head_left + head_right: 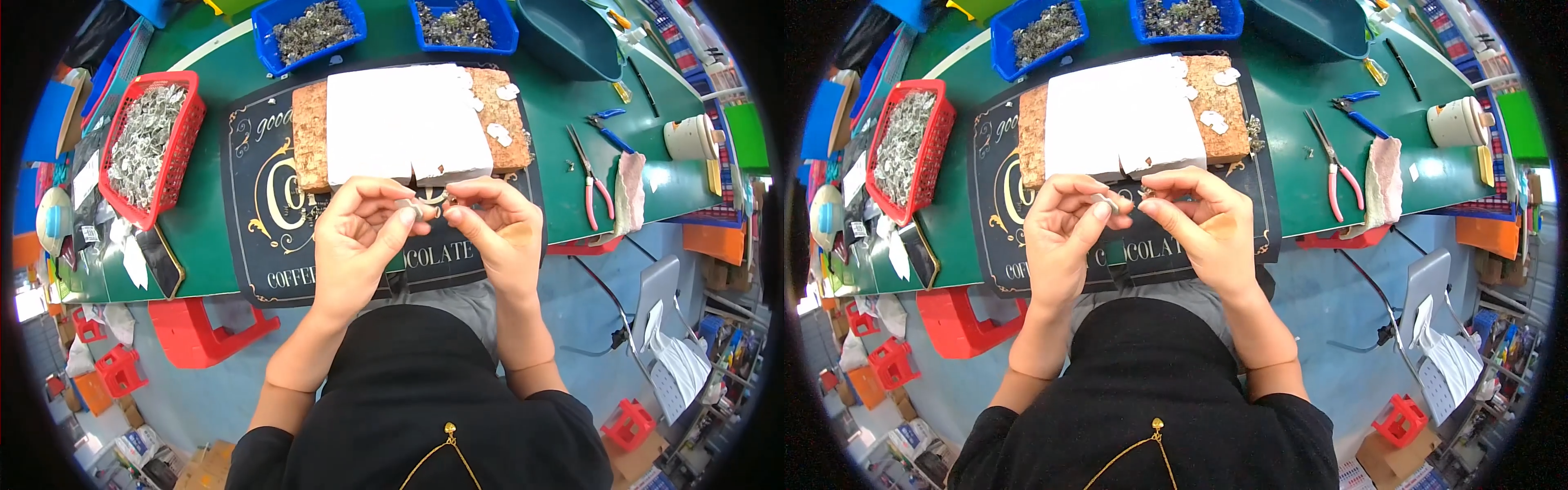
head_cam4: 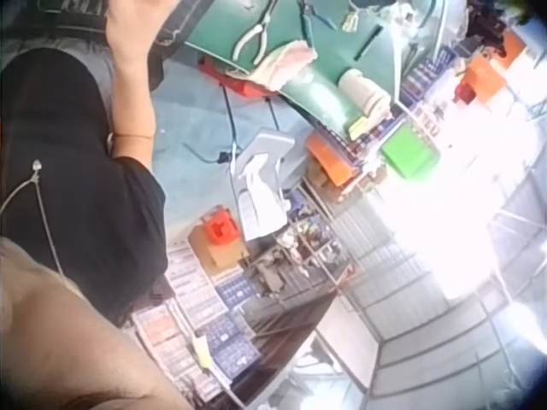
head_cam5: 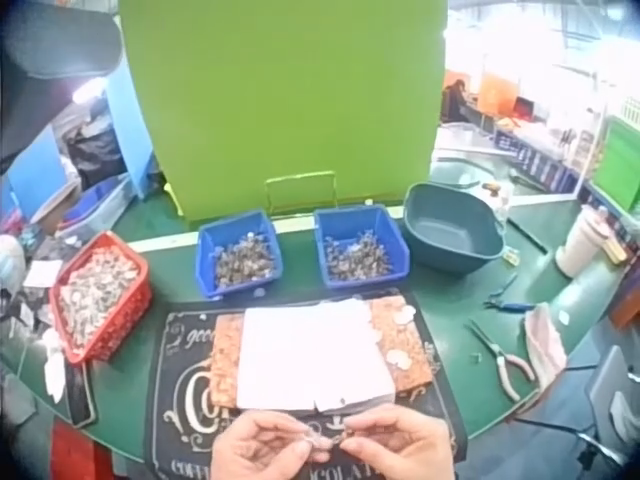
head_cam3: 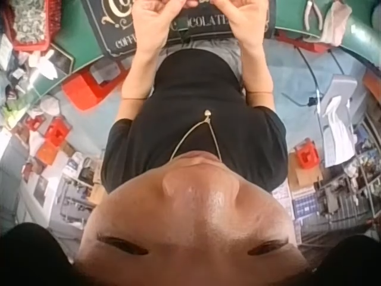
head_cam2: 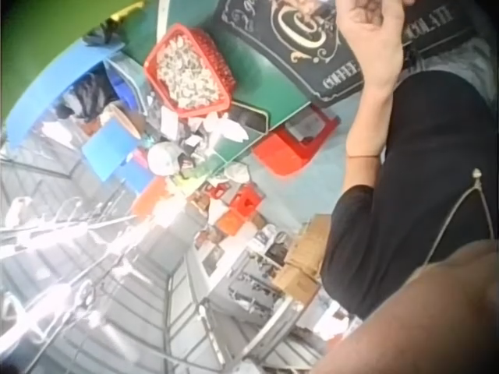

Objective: Manually assemble small metal pins into a rectangular component base at a factory workstation.

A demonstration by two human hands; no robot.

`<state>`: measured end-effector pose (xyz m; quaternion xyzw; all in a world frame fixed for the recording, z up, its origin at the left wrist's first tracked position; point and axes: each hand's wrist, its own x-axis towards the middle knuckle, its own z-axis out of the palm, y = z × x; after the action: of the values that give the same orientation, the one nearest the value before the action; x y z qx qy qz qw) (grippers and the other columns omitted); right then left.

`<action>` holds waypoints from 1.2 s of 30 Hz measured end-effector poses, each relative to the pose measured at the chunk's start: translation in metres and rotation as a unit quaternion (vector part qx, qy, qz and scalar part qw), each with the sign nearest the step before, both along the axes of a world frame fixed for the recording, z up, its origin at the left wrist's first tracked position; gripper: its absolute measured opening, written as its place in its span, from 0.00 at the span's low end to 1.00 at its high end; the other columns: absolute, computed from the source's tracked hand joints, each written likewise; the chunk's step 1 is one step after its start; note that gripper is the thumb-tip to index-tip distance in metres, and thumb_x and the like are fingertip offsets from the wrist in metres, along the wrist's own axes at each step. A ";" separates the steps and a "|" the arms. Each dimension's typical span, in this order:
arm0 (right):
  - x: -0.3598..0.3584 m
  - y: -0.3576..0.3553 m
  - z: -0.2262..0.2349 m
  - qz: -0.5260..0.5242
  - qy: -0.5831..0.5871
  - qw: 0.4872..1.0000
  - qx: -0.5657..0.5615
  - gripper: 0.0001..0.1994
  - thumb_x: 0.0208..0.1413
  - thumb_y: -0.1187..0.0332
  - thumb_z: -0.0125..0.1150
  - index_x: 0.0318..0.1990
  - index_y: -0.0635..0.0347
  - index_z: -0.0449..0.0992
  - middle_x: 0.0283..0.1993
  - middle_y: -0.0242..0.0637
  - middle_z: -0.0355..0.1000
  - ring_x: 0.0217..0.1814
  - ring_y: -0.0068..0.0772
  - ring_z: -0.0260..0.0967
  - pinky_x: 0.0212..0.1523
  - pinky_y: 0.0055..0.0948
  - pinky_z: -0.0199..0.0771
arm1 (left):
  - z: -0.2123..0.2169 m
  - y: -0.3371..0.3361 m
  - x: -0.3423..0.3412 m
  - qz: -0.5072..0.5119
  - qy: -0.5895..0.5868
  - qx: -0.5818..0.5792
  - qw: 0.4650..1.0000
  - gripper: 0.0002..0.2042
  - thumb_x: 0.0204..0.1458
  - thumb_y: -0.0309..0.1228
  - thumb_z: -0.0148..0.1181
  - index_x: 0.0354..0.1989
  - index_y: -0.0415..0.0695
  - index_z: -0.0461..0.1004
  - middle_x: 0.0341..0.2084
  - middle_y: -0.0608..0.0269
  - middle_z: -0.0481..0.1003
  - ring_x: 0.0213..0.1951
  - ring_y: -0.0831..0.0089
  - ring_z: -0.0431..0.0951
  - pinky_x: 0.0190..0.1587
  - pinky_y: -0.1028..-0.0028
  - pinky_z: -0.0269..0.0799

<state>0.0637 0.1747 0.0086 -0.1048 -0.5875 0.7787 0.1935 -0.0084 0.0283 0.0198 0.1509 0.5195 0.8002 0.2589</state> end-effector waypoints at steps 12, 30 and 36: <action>-0.003 -0.007 0.002 0.023 0.000 0.997 0.078 0.11 0.51 0.86 0.58 0.43 0.72 0.76 0.40 0.39 0.70 0.40 0.24 0.69 0.41 0.18 0.71 | -0.017 -0.001 0.004 0.077 0.118 0.020 0.990 0.06 0.51 0.16 0.59 0.37 0.34 0.72 0.39 0.56 0.74 0.41 0.74 0.76 0.47 0.76 0.72; -0.007 -0.004 -0.005 -0.050 0.095 0.947 0.304 0.11 0.42 0.83 0.67 0.36 0.68 0.77 0.35 0.39 0.72 0.35 0.28 0.70 0.35 0.21 0.72 | -0.011 -0.001 0.006 0.034 -0.097 0.081 0.991 0.06 0.53 0.18 0.58 0.37 0.36 0.68 0.37 0.48 0.76 0.39 0.69 0.79 0.45 0.72 0.77; -0.003 -0.012 -0.003 -0.060 0.044 0.965 0.251 0.07 0.46 0.83 0.65 0.34 0.70 0.76 0.34 0.39 0.72 0.36 0.26 0.71 0.36 0.20 0.72 | -0.019 0.003 0.010 0.078 0.052 0.071 0.993 0.06 0.50 0.15 0.60 0.35 0.35 0.72 0.37 0.51 0.76 0.40 0.71 0.77 0.48 0.74 0.73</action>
<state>0.0611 0.1632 0.0059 -0.0538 -0.7478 0.5970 0.2853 0.0021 0.0312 0.0008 0.1688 0.4846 0.8438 0.1570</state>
